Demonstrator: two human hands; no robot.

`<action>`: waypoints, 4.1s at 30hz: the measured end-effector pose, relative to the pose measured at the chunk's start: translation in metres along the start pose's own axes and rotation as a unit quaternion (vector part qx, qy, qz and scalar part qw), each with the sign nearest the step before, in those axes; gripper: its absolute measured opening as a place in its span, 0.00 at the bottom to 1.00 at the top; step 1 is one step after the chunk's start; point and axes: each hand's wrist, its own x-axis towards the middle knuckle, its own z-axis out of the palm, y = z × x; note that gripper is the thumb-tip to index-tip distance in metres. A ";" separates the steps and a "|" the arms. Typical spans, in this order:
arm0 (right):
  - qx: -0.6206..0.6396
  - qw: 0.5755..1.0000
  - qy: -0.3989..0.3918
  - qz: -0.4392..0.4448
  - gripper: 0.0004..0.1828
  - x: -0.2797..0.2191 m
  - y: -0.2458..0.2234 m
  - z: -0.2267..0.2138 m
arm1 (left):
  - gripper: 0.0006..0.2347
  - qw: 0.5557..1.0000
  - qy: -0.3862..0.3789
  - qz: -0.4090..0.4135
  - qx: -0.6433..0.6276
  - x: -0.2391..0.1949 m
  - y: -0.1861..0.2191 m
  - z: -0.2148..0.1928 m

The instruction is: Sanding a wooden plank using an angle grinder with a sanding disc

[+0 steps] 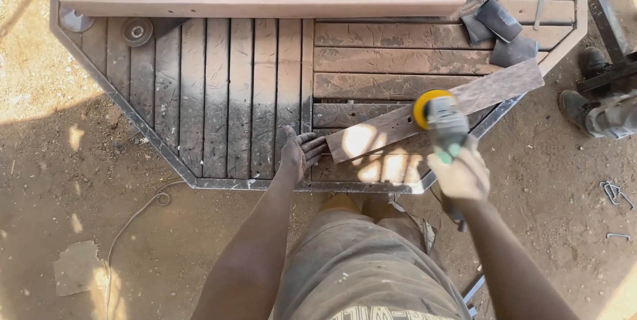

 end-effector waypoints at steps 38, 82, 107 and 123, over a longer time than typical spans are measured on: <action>-0.030 0.974 -0.081 -0.209 0.45 -0.054 -0.032 0.061 | 0.44 0.982 0.021 0.022 -0.184 -0.036 -0.007 -0.017; -0.021 0.999 -0.030 -0.038 0.37 0.175 0.080 -0.185 | 0.42 0.443 0.223 0.212 0.842 0.005 -0.065 0.288; -0.075 0.985 -0.099 -0.120 0.40 0.201 0.114 -0.147 | 0.20 0.431 0.249 0.193 0.846 0.018 -0.067 0.322; 0.001 1.000 -0.008 0.005 0.39 0.223 0.144 -0.198 | 0.18 0.436 0.248 0.182 0.845 0.012 -0.061 0.329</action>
